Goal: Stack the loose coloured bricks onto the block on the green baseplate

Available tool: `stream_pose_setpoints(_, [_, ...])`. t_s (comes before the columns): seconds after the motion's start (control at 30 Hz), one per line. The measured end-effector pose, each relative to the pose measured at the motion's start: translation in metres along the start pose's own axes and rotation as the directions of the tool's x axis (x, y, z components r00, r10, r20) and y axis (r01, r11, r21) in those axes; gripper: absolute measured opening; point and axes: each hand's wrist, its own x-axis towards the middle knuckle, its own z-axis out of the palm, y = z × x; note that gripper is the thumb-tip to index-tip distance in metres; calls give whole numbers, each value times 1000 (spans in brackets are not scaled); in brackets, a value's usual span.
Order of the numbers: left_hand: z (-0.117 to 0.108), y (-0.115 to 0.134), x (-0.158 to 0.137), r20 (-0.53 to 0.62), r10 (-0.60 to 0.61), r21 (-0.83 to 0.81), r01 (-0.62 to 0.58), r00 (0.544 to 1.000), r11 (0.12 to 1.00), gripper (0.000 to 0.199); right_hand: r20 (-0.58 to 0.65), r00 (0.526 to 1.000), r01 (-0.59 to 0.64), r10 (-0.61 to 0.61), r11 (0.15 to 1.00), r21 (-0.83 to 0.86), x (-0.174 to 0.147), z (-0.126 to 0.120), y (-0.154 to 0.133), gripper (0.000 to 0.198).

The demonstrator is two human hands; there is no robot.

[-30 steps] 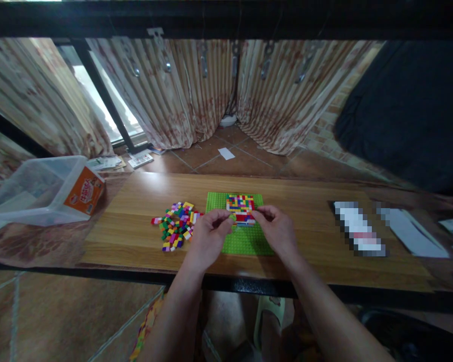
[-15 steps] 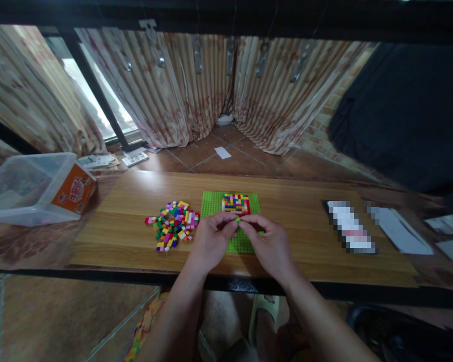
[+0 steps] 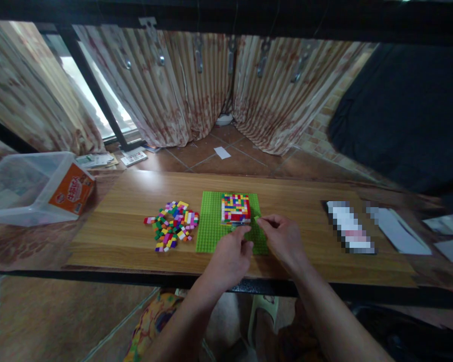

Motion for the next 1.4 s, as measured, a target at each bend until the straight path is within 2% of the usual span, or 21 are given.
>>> stream_pose_setpoints(0.2, [7,3,-2,28,-9,92,6,1000,996,60,8,1000,2,-1,999,-34,-3,8,-3,26])
stream_pose_setpoints(0.5, [12,0,0,3,-35,103,34,999,994,63,-18,1000,-6,4,991,-133,-3,14,-11,25])
stream_pose_setpoints(0.63, [13,-1,0,-4,-46,181,46,999,982,65,-12,1000,3,-5,990,-140,-4,16,-13,25])
stream_pose_setpoints(0.73, [13,0,1,15,-52,272,46,999,961,64,4,1000,2,-2,996,-84,-3,16,-9,27])
stream_pose_setpoints(0.83, [12,0,1,31,-52,311,39,998,950,65,55,998,-42,39,998,53,0,16,-4,31])
stream_pose_setpoints(1.07, [10,4,1,73,-88,385,53,993,921,66,130,983,-164,132,945,282,3,16,1,38])
stream_pose_setpoints(1.2, [10,6,0,85,-113,409,69,990,910,65,110,979,-200,173,926,320,6,17,2,39])
stream_pose_setpoints(1.4, [11,5,-3,93,-85,411,39,992,911,69,121,976,-209,181,935,288,5,21,0,40])
